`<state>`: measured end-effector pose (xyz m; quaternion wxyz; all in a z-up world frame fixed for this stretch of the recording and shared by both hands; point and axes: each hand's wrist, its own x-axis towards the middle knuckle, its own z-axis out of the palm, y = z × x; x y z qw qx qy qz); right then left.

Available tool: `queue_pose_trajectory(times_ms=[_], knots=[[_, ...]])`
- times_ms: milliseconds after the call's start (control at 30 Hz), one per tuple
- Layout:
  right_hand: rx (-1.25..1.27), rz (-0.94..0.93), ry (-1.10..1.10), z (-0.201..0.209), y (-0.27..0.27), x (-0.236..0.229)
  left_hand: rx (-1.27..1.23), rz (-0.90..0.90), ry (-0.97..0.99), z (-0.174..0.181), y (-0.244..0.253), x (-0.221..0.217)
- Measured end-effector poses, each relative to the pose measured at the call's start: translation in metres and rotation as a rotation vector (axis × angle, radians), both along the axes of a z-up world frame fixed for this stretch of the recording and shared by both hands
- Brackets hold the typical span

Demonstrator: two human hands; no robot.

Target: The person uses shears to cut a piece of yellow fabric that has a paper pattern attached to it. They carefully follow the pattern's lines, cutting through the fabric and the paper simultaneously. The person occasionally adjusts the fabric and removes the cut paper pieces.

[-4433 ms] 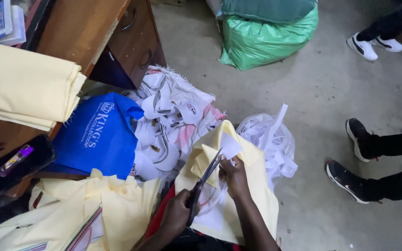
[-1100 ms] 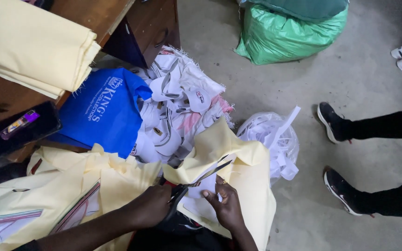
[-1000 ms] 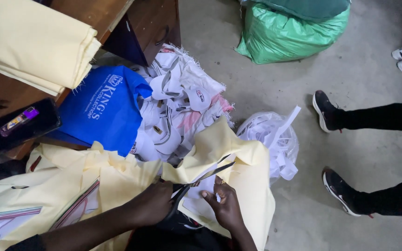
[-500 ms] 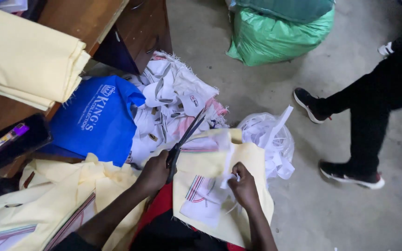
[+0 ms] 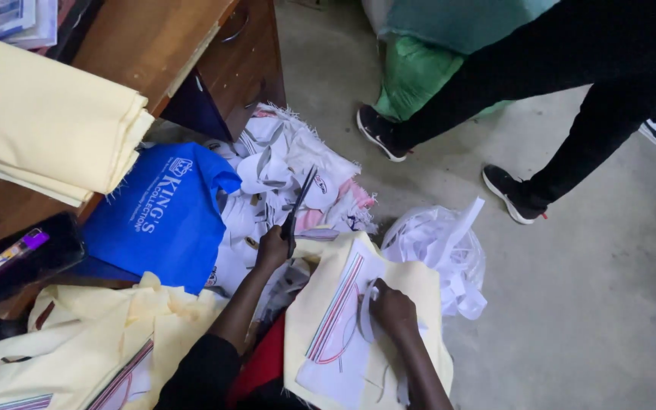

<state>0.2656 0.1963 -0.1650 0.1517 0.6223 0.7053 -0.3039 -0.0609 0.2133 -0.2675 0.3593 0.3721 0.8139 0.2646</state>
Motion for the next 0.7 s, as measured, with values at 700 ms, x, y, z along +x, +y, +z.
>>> queue_pose_trajectory(times_ms=[700], knots=[[-0.188,-0.078,0.112,-0.018,0.018,-0.012,0.098,0.457,0.020,-0.234,0.114,-0.003]])
